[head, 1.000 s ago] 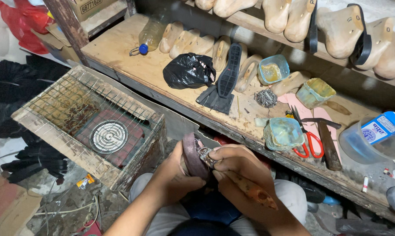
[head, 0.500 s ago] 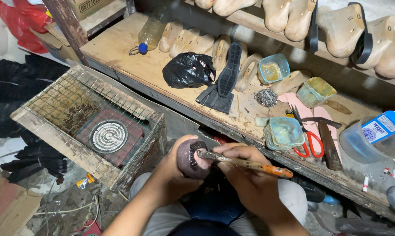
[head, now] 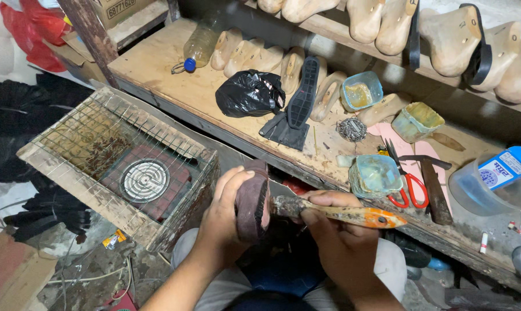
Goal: The person applies glue to the edges of a brown slip-on shoe using a brush, repeatedly dipping the brush into a container and working along the upper and sole seam. The person places the shoe on a shelf and then picks up another shoe to continue the same gluing process.
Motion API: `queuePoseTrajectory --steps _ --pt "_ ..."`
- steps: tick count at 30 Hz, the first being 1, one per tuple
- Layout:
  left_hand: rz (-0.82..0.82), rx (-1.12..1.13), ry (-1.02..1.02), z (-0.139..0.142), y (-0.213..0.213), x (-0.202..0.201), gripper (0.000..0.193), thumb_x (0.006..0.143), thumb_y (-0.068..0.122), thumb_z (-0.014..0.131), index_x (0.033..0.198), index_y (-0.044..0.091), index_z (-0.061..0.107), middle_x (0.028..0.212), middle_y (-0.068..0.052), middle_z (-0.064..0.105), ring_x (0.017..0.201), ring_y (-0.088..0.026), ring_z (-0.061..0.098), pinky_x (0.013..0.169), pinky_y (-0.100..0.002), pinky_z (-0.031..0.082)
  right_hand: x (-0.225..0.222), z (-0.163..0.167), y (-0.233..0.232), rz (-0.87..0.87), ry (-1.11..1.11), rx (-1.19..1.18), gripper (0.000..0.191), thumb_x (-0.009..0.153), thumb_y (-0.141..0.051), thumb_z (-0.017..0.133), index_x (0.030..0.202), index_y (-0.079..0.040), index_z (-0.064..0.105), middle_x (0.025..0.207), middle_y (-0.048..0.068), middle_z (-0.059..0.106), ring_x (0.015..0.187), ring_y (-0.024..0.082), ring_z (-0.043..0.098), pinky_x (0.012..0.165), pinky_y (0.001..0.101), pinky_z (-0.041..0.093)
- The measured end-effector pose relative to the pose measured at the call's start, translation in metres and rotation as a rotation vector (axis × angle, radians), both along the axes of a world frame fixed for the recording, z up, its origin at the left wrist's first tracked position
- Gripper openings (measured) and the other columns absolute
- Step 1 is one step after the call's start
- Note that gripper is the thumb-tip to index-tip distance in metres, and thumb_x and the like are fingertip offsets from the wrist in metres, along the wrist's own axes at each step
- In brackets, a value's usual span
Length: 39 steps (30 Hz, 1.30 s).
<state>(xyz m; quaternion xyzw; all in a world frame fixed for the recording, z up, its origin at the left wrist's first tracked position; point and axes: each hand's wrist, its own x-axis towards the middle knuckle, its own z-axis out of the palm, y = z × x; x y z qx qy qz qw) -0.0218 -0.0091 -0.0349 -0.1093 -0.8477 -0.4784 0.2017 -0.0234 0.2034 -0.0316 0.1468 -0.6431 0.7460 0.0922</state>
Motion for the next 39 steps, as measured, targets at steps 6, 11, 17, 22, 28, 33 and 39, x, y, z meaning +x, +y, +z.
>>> queuePoseTrajectory --steps 6,11,17,22,28,33,39 --pt "0.063 -0.079 0.209 -0.005 0.001 -0.003 0.082 0.074 0.016 0.086 0.143 0.009 0.042 0.151 -0.028 0.041 0.14 -0.05 0.046 0.11 -0.047 0.045 0.005 0.008 -0.015 -0.044 0.144 0.114 0.025 0.093 0.005 0.07 0.115 -0.001 0.06 0.115 0.015 0.069 0.1 0.016 0.068 0.088 0.0279 0.057" --pt "0.093 -0.079 0.229 -0.001 -0.005 -0.004 0.085 0.072 0.012 0.084 0.144 0.011 0.039 0.154 -0.027 0.04 0.142 -0.048 0.045 0.114 -0.049 0.042 0.013 0.019 -0.009 0.122 0.16 0.184 0.022 0.093 0.003 0.071 0.113 -0.003 0.062 0.114 0.015 0.072 0.101 0.016 0.07 0.086 0.0276 0.059" --pt "0.079 -0.093 0.185 0.002 -0.004 -0.001 0.084 0.073 0.012 0.085 0.143 0.015 0.041 0.154 -0.026 0.04 0.143 -0.048 0.045 0.112 -0.046 0.045 0.007 0.024 -0.008 0.126 0.207 0.168 0.022 0.096 0.003 0.067 0.116 -0.002 0.06 0.119 0.015 0.071 0.107 0.018 0.069 0.095 0.0293 0.057" --pt "0.069 -0.088 0.178 0.005 -0.005 -0.001 0.084 0.071 0.011 0.084 0.143 0.014 0.04 0.154 -0.026 0.04 0.142 -0.048 0.046 0.111 -0.046 0.045 0.009 0.03 -0.001 0.232 0.07 0.167 0.022 0.092 0.005 0.068 0.113 -0.001 0.064 0.119 0.017 0.071 0.103 0.019 0.069 0.089 0.0311 0.058" --pt "0.057 -0.1 0.228 0.006 -0.002 -0.004 0.08 0.078 0.016 0.085 0.144 0.014 0.039 0.154 -0.027 0.039 0.143 -0.049 0.045 0.112 -0.047 0.045 0.001 0.034 0.0 0.18 0.173 0.138 0.022 0.095 0.003 0.068 0.115 -0.002 0.062 0.123 0.018 0.072 0.114 0.021 0.068 0.101 0.0333 0.055" --pt "0.058 -0.118 0.214 0.007 0.0 -0.005 0.08 0.076 0.016 0.086 0.142 0.015 0.041 0.153 -0.026 0.04 0.142 -0.048 0.046 0.11 -0.046 0.046 0.0 0.037 -0.003 0.118 0.27 0.252 0.023 0.092 0.003 0.07 0.114 -0.003 0.064 0.119 0.016 0.075 0.112 0.023 0.071 0.1 0.0346 0.057" --pt "0.06 -0.138 0.214 0.007 -0.001 -0.006 0.083 0.073 0.013 0.086 0.142 0.015 0.04 0.152 -0.027 0.039 0.142 -0.05 0.043 0.11 -0.048 0.044 -0.002 0.036 -0.001 0.154 0.281 0.275 0.022 0.093 0.001 0.07 0.114 -0.003 0.064 0.12 0.016 0.074 0.11 0.023 0.072 0.101 0.0355 0.058"
